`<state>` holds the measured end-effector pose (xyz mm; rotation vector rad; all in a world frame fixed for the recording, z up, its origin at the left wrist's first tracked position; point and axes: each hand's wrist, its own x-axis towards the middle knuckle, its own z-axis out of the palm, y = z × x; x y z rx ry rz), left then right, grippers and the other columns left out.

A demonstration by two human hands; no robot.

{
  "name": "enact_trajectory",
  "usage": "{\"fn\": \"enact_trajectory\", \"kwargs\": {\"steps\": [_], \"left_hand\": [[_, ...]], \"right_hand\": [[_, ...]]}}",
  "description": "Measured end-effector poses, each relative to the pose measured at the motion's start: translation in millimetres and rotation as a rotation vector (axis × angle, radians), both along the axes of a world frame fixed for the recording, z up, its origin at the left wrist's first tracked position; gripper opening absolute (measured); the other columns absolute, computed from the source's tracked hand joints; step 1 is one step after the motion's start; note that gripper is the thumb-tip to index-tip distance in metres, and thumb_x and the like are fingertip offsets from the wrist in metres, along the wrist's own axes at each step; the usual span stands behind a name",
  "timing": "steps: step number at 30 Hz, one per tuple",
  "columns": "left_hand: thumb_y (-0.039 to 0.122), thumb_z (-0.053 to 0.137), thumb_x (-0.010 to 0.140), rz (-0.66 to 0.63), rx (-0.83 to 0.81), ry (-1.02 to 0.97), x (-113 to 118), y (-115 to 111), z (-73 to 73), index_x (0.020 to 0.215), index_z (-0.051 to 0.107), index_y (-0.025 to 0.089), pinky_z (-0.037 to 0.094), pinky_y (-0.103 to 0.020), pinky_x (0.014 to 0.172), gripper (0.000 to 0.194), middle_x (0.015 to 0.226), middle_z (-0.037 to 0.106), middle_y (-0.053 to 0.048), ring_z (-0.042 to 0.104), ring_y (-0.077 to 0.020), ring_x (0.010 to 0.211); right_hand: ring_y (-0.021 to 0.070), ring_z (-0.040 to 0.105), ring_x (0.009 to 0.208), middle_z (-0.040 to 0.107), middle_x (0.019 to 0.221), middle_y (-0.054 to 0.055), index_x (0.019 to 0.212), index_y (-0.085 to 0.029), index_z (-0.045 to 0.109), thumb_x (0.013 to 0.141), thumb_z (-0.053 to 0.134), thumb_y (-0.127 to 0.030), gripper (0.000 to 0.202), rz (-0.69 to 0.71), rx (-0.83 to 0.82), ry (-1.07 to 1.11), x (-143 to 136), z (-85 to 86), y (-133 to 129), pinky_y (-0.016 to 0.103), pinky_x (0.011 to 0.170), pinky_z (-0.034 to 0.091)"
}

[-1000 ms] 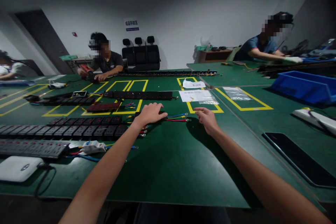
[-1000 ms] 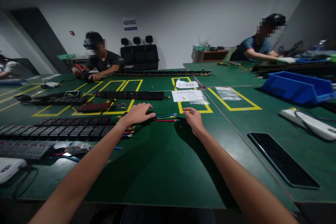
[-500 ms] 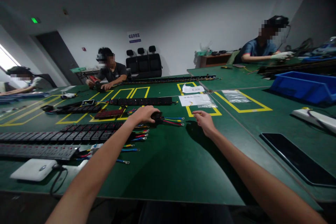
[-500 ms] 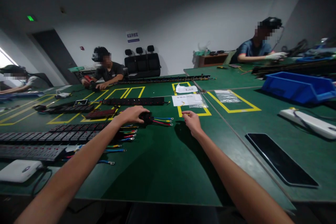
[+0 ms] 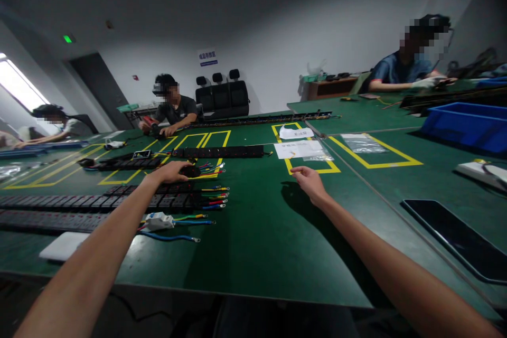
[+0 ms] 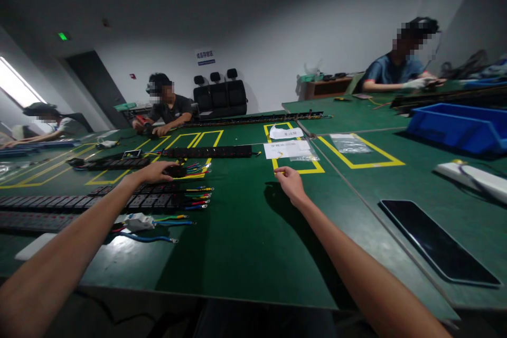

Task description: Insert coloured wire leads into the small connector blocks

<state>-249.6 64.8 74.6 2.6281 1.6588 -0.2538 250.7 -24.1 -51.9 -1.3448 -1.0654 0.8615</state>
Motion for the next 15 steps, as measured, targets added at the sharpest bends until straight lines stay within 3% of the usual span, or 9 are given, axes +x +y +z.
{"fn": "enact_trajectory", "kwargs": {"steps": [5, 15], "left_hand": [[0.041, 0.071, 0.072, 0.059, -0.015, -0.017, -17.3, 1.1, -1.5, 0.138, 0.061, 0.018, 0.044, -0.039, 0.111, 0.071, 0.143, 0.063, -0.013, 0.06, -0.0331, 0.131], [0.032, 0.081, 0.056, 0.129, -0.02, -0.018, -9.7, 24.5, -12.2, 0.12, 0.069, 0.023, 0.048, -0.04, 0.106, 0.065, 0.13, 0.071, -0.011, 0.064, -0.0354, 0.123]], "right_hand": [[0.013, 0.044, 0.052, 0.056, 0.059, -0.002, 0.09, -0.015, 0.074, 0.067, 0.061, -0.038, 0.035, 0.021, 0.001, -0.067, -0.3, 0.0, -1.1, 0.026, 0.049, 0.028], [0.0136, 0.043, 0.052, 0.057, 0.06, -0.001, 0.089, -0.016, 0.074, 0.071, 0.06, -0.039, 0.033, 0.045, 0.021, -0.144, 0.9, -5.2, 0.4, 0.026, 0.05, 0.028]]}}
